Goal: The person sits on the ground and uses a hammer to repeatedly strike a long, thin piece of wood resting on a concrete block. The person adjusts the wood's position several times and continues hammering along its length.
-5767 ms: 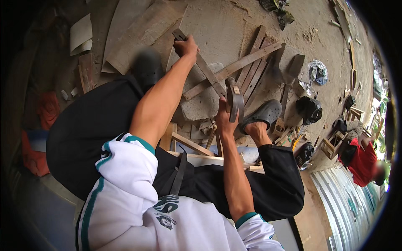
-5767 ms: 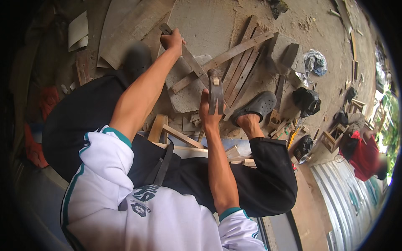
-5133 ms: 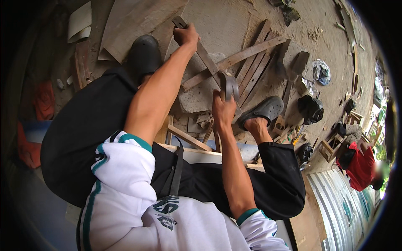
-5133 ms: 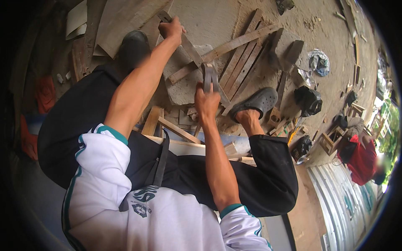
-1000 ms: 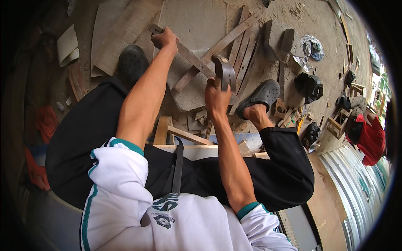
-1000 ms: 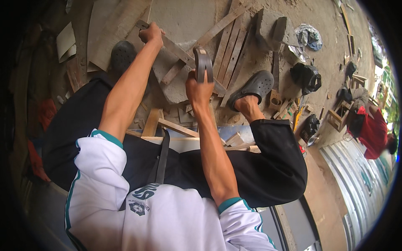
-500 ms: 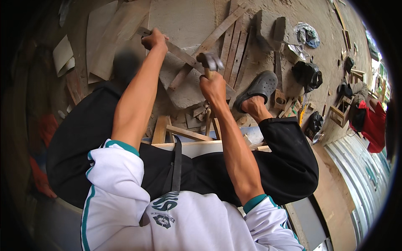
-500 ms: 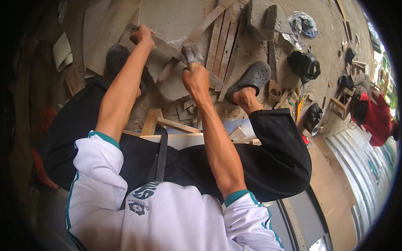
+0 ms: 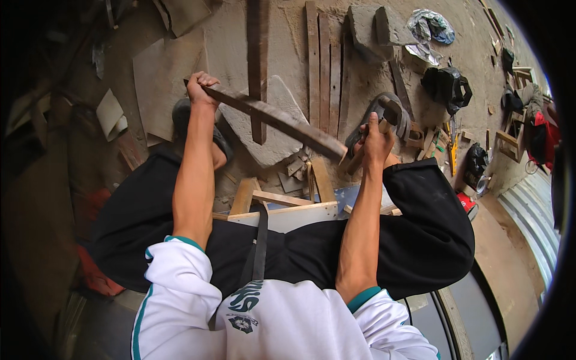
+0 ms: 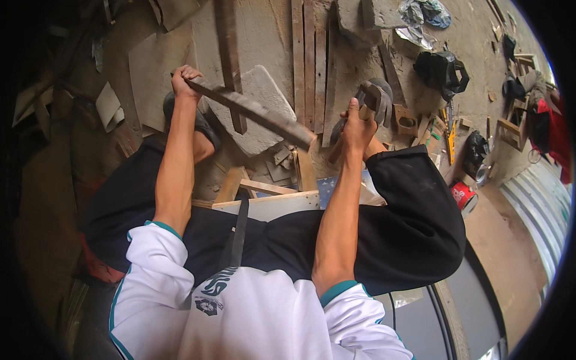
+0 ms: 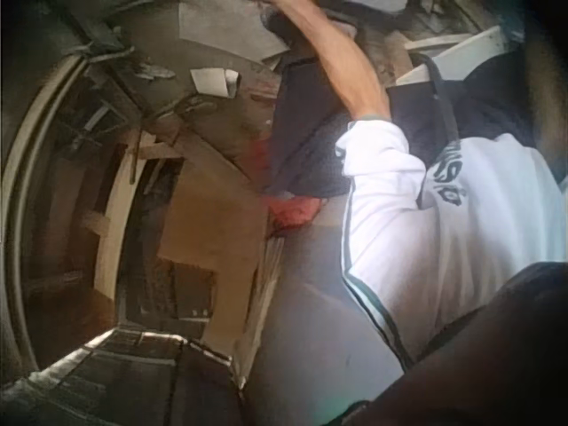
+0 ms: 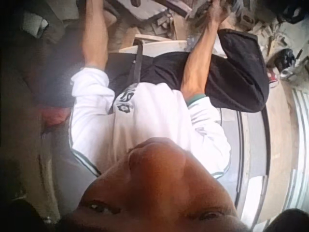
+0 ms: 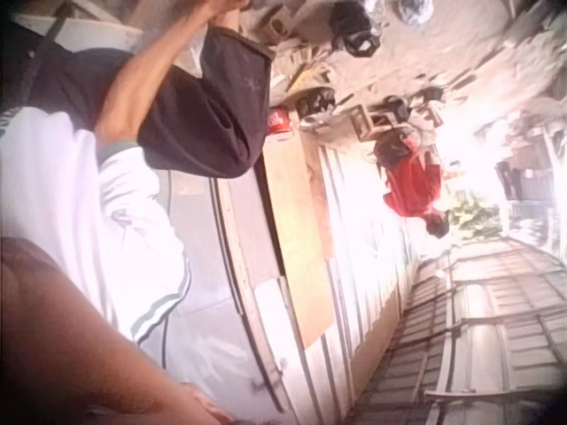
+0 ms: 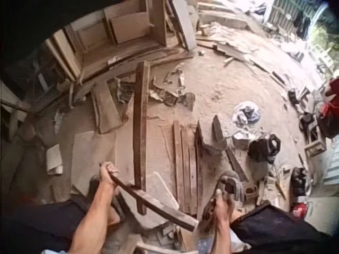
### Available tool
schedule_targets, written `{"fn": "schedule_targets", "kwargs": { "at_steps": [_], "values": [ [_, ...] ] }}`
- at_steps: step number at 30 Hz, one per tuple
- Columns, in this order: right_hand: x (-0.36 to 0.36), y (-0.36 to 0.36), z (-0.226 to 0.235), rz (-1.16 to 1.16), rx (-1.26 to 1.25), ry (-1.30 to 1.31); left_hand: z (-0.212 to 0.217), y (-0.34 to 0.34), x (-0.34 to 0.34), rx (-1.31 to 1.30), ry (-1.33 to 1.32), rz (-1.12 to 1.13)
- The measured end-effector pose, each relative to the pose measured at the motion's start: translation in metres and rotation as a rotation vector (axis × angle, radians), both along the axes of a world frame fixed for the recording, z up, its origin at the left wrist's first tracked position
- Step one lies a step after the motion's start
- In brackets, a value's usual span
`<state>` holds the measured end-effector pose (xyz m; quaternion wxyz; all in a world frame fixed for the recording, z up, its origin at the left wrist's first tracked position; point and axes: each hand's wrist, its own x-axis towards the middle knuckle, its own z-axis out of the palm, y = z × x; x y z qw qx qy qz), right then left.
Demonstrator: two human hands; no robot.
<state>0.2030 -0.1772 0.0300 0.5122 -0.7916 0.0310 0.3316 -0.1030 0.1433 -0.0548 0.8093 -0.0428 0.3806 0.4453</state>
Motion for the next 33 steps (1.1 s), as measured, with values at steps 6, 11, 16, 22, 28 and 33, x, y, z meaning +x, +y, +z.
{"fn": "schedule_targets", "kwargs": {
  "at_steps": [6,11,16,22,28,33],
  "values": [
    [-0.016,0.023,0.036,0.246,0.324,0.213,0.01,-0.004,0.019,-0.004,-0.204,-0.196],
    [-0.066,0.062,0.085,0.523,0.488,0.421,-0.053,0.011,-0.023,-0.182,-0.845,-0.29],
    [-0.09,0.069,0.114,0.61,0.627,0.373,-0.035,-0.026,0.02,-0.146,-1.16,-0.235],
    [-0.087,0.066,0.118,0.607,0.576,0.361,-0.004,-0.047,0.053,-0.288,-1.205,-0.107],
    [-0.085,0.061,0.118,0.529,0.663,0.304,0.025,-0.024,0.049,0.266,0.129,-0.356],
    [-0.066,0.052,0.106,0.433,0.538,0.174,0.133,-0.075,0.124,0.094,-0.121,0.085]
  ]
}}
